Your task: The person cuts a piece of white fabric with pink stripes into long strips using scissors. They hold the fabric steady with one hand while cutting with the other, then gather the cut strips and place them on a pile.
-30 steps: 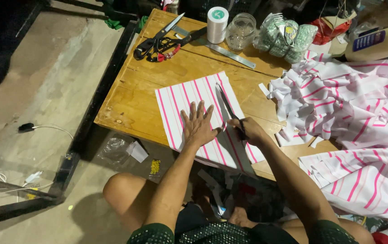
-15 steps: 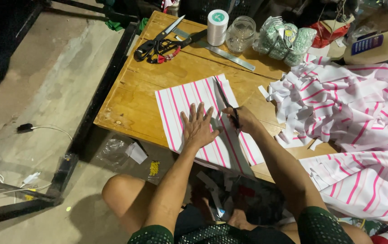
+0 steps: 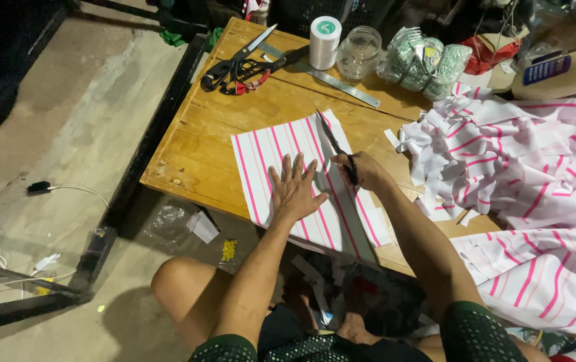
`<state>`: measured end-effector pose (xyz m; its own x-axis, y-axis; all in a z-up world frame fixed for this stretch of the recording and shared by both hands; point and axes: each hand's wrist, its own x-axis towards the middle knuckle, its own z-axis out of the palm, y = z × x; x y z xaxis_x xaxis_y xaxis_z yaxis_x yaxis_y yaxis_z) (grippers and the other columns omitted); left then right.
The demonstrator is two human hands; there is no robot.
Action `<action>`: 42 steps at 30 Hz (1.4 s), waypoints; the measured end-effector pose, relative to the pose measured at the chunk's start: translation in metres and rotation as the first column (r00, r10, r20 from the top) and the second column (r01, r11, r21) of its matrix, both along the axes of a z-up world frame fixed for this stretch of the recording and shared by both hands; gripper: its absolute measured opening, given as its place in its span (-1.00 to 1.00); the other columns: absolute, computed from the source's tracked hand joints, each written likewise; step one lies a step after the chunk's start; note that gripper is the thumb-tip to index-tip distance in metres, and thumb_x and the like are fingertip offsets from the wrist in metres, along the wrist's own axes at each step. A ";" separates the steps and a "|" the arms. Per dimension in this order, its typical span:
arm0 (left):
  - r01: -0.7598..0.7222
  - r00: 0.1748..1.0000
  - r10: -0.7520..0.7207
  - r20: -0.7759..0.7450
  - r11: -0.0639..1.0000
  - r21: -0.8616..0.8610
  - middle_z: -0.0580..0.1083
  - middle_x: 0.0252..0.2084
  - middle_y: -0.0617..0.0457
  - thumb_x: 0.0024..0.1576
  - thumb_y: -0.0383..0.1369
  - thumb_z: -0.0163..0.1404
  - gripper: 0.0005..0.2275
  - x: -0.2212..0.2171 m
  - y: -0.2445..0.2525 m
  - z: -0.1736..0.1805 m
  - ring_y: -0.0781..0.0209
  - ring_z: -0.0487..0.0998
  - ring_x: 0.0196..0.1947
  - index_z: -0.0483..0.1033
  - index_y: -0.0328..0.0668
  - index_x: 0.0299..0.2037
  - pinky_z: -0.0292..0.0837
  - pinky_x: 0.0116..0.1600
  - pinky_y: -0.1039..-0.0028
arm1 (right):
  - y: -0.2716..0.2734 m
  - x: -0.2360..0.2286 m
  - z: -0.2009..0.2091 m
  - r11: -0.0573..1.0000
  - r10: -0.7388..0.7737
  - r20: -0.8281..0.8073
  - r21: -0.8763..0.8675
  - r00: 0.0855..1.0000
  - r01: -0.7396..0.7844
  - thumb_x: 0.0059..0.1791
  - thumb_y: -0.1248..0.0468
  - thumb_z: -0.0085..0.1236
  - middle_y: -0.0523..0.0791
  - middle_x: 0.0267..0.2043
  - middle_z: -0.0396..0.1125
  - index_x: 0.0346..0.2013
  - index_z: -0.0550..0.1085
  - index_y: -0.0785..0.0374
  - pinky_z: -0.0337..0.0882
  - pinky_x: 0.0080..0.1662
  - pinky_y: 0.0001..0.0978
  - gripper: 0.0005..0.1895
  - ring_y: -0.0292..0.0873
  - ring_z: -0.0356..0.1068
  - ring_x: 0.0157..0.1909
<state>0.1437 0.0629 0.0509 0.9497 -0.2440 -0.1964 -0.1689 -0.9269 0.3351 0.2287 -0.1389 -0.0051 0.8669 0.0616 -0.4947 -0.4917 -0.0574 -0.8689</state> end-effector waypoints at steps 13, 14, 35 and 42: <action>-0.014 1.000 0.013 -0.028 1.000 -0.021 -0.09 0.59 -0.15 0.10 0.15 -0.06 -0.22 0.000 -0.001 0.001 -0.21 -0.25 0.58 0.01 0.10 0.52 -0.48 0.46 -0.37 | -0.002 -0.001 0.022 1.000 -0.003 0.036 -0.029 0.999 0.004 -0.15 0.11 0.34 -0.03 -0.72 0.19 -0.57 0.42 0.39 0.25 -0.72 -0.34 -0.61 -0.14 0.26 -0.73; -0.016 0.999 0.016 -0.033 1.000 -0.021 -0.10 0.59 -0.14 0.10 0.15 -0.06 -0.22 0.000 -0.002 0.001 -0.20 -0.26 0.58 0.01 0.10 0.52 -0.49 0.46 -0.36 | -0.002 0.002 0.019 0.999 0.014 0.029 -0.033 0.999 -0.013 -0.15 0.11 0.34 -0.03 -0.72 0.19 -0.57 0.43 0.40 0.26 -0.71 -0.34 -0.60 -0.13 0.26 -0.74; -0.032 0.999 0.033 -0.013 0.999 0.020 -0.11 0.59 -0.12 0.10 0.10 -0.05 -0.23 0.002 -0.003 -0.008 -0.18 -0.25 0.59 0.00 0.12 0.52 -0.47 0.46 -0.36 | 0.006 -0.012 -0.002 1.000 -0.019 0.213 0.006 0.977 0.018 -0.14 0.19 0.37 -0.01 -0.78 0.16 -0.65 0.41 0.40 0.26 -0.72 -0.39 -0.61 -0.13 0.25 -0.79; -0.144 0.918 0.218 0.331 0.961 -0.236 0.12 0.48 -0.22 0.16 -0.15 -0.03 -0.39 0.018 0.001 -0.075 -0.20 0.06 0.50 0.15 -0.11 0.44 -0.08 0.44 -0.31 | 0.011 -0.107 0.019 0.571 0.411 -0.029 -0.771 0.911 -0.282 -0.05 0.26 0.11 0.11 -0.47 0.47 -0.26 0.63 0.29 0.59 -0.29 0.05 -0.79 0.19 0.56 -0.30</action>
